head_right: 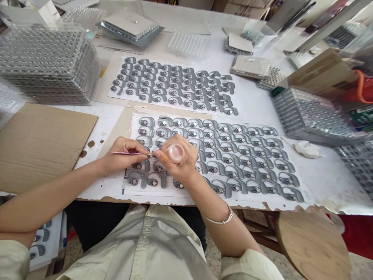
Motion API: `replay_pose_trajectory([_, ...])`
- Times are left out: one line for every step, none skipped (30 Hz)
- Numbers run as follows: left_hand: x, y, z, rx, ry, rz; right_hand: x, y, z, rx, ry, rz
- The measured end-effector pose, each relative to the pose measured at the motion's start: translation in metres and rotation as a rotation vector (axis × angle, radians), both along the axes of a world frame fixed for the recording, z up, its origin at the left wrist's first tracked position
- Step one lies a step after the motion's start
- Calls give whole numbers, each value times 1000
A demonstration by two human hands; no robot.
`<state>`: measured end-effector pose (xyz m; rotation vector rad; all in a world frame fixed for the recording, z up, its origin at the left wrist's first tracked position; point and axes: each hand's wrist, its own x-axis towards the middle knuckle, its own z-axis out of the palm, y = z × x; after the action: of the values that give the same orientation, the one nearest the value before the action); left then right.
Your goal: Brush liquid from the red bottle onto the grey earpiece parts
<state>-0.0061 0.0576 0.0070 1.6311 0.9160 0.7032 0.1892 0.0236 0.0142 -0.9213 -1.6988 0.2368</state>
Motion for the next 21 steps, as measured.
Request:
replay_pose_trajectory([0,0,1,-6,2,3,0,0,0,4,2,0])
replay_pose_trajectory([0,0,1,-11,5,5,0,0,0,6,3,1])
replay_pose_trajectory([0,0,2,-16,7,7,-1,1,1,9,5,1])
replay_pose_trajectory([0,1,2,-21,10,11,-1,1,1,12,7,0])
replay_pose_trajectory([1,1,2,-24,13,14,-1,1,1,13,11,-1])
replay_pose_trajectory([1,1,2,-26,16,16,-1,1,1,13,14,-2])
replay_pose_trajectory([1,1,2,-26,19,17,-1,1,1,12,14,-1])
replay_pose_trajectory([1,1,2,-26,20,18,-1,1,1,8,11,-1])
replay_pose_trajectory([1,1,2,-25,18,19,-1,1,1,6,5,0])
replay_pose_trajectory([1,1,2,-25,16,21,-1,1,1,4,-2,0])
replay_pose_trajectory([1,1,2,-26,14,22,-1,1,0,2,-5,-1])
replay_pose_trajectory([1,1,2,-29,14,23,-1,1,0,1,-3,-2])
replay_pose_trajectory([1,1,2,-32,15,24,-2,1,0,-1,2,0])
replay_pose_trajectory([1,0,2,-34,17,24,-2,1,1,-4,8,2])
replay_pose_trajectory([1,0,2,-36,19,24,-2,1,1,-5,16,4])
replay_pose_trajectory([1,0,2,-35,20,25,-2,1,1,-6,19,6])
replay_pose_trajectory([1,1,2,-31,19,26,-2,1,2,-4,20,4])
replay_pose_trajectory([1,1,2,-26,18,26,-3,2,2,-3,17,0])
replay_pose_trajectory([1,1,2,-19,17,26,-3,2,1,-4,13,-7])
replay_pose_trajectory([1,1,2,-12,16,25,-3,2,1,-7,8,-12])
replay_pose_trajectory([1,1,2,-8,14,24,-3,2,0,-13,3,-16])
